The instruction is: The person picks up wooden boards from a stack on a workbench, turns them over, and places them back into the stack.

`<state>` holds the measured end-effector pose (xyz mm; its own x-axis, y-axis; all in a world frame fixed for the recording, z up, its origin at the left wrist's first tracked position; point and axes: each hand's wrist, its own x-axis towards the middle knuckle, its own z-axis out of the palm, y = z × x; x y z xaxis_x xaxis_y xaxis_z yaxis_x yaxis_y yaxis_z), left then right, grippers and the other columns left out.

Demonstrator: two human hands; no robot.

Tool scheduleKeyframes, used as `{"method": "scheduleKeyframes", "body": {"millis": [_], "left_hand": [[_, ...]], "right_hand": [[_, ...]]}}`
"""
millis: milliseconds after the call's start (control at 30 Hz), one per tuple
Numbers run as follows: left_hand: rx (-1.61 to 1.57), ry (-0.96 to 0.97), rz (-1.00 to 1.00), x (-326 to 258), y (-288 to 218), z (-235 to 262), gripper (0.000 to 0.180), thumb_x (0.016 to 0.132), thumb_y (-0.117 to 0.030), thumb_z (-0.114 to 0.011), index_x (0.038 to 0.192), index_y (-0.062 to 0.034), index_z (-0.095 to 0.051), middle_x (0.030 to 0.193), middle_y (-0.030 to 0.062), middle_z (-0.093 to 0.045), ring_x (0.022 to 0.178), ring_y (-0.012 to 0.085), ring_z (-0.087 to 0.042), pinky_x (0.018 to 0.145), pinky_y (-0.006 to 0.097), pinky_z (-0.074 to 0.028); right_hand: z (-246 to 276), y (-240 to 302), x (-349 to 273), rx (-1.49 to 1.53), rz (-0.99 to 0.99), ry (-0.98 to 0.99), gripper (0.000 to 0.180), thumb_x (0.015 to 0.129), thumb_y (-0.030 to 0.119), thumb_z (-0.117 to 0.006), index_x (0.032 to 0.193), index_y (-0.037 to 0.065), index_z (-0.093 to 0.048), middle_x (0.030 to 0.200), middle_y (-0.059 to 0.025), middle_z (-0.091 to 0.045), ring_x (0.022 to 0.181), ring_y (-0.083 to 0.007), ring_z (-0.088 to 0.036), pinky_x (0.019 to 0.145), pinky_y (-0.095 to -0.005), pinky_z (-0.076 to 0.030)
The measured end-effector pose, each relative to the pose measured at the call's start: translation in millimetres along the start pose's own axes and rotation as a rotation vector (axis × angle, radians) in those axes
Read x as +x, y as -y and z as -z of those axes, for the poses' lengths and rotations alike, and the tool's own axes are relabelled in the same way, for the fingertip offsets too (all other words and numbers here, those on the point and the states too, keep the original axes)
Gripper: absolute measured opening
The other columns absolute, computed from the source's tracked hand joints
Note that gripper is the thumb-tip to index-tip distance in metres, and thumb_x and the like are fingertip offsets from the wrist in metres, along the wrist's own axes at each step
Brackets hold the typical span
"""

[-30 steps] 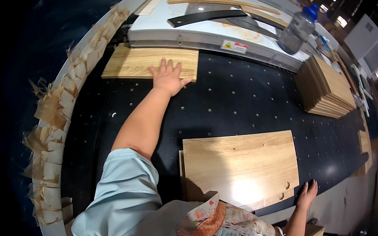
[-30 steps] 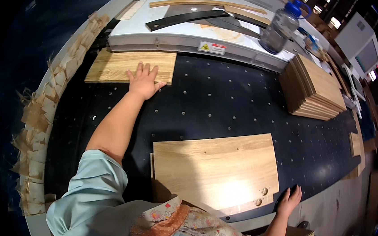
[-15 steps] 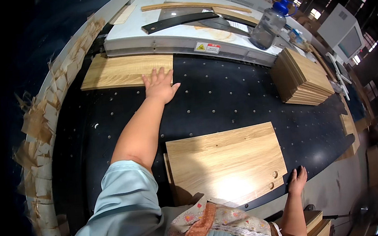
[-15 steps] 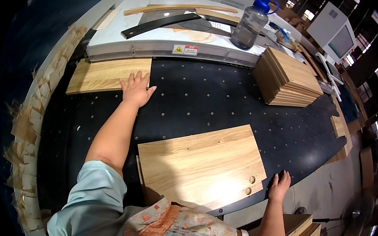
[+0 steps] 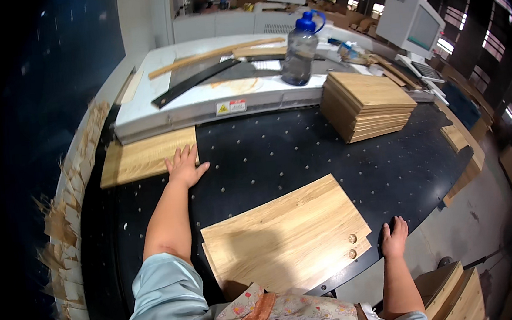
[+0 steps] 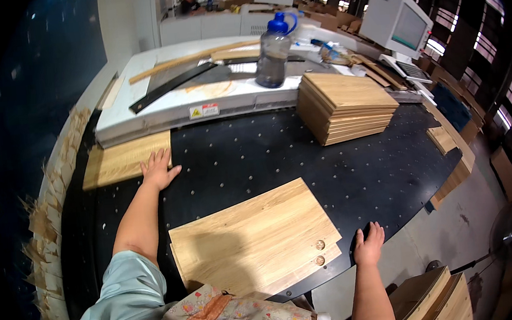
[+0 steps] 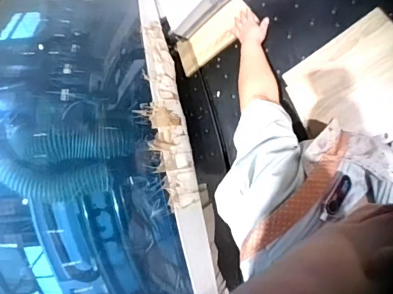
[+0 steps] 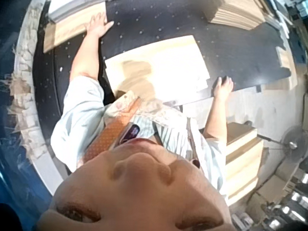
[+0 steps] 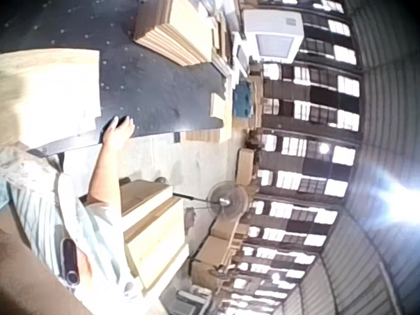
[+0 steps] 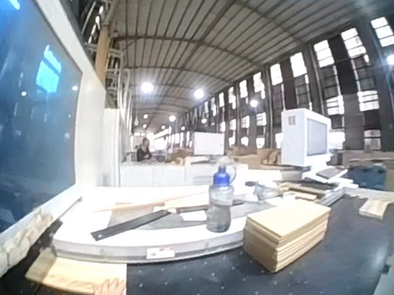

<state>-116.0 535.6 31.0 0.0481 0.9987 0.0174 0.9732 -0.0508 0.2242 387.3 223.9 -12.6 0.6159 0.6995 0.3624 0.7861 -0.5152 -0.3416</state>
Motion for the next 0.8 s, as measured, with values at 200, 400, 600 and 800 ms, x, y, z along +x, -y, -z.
{"method": "scheduleKeyframes", "body": {"millis": [200, 400, 600, 800], "left_hand": [[-1.275, -0.016, -0.100, -22, 58, -4, 0.087, 0.086, -0.034, -0.061, 0.148, -0.0095, -0.005, 0.151, 0.0215, -0.014, 0.141, 0.0286, -0.014, 0.113, 0.037, -0.013], [-1.374, 0.005, -0.030, -153, 64, -2, 0.068, 0.093, -0.026, -0.052, 0.146, -0.0038, -0.015, 0.148, 0.0196, -0.025, 0.138, 0.0273, -0.025, 0.111, 0.036, -0.019], [-1.196, 0.057, 0.044, -290, 34, 0, 0.069, 0.088, -0.025, -0.058, 0.143, 0.0007, -0.024, 0.146, 0.0189, -0.031, 0.136, 0.0266, -0.029, 0.111, 0.037, -0.019], [-1.167, 0.082, -0.026, -362, -41, -4, 0.087, 0.076, -0.017, -0.070, 0.145, -0.0009, -0.019, 0.148, 0.0182, -0.027, 0.138, 0.0278, -0.024, 0.112, 0.037, -0.018]], "right_hand": [[-6, -5, -2, 0.047, 0.033, -0.072, 0.044, 0.083, 0.024, -0.061, 0.122, 0.005, -0.051, 0.133, -0.0138, -0.046, 0.130, -0.0351, -0.033, 0.106, -0.0423, -0.031], [6, -14, -6, 0.136, 0.145, -0.053, 0.046, 0.083, 0.024, -0.061, 0.125, 0.007, -0.050, 0.134, -0.0128, -0.046, 0.130, -0.0340, -0.033, 0.104, -0.0495, -0.031], [69, 22, 5, 0.065, 0.229, 0.321, 0.042, 0.080, 0.027, -0.064, 0.116, 0.008, -0.057, 0.117, -0.0103, -0.059, 0.117, -0.0292, -0.049, 0.095, -0.0629, -0.033], [46, 46, 37, 0.627, 0.594, 0.714, 0.065, 0.076, 0.030, -0.070, 0.129, 0.001, -0.046, 0.123, -0.0229, -0.054, 0.117, -0.0378, -0.048, 0.101, -0.0523, -0.032]]}}
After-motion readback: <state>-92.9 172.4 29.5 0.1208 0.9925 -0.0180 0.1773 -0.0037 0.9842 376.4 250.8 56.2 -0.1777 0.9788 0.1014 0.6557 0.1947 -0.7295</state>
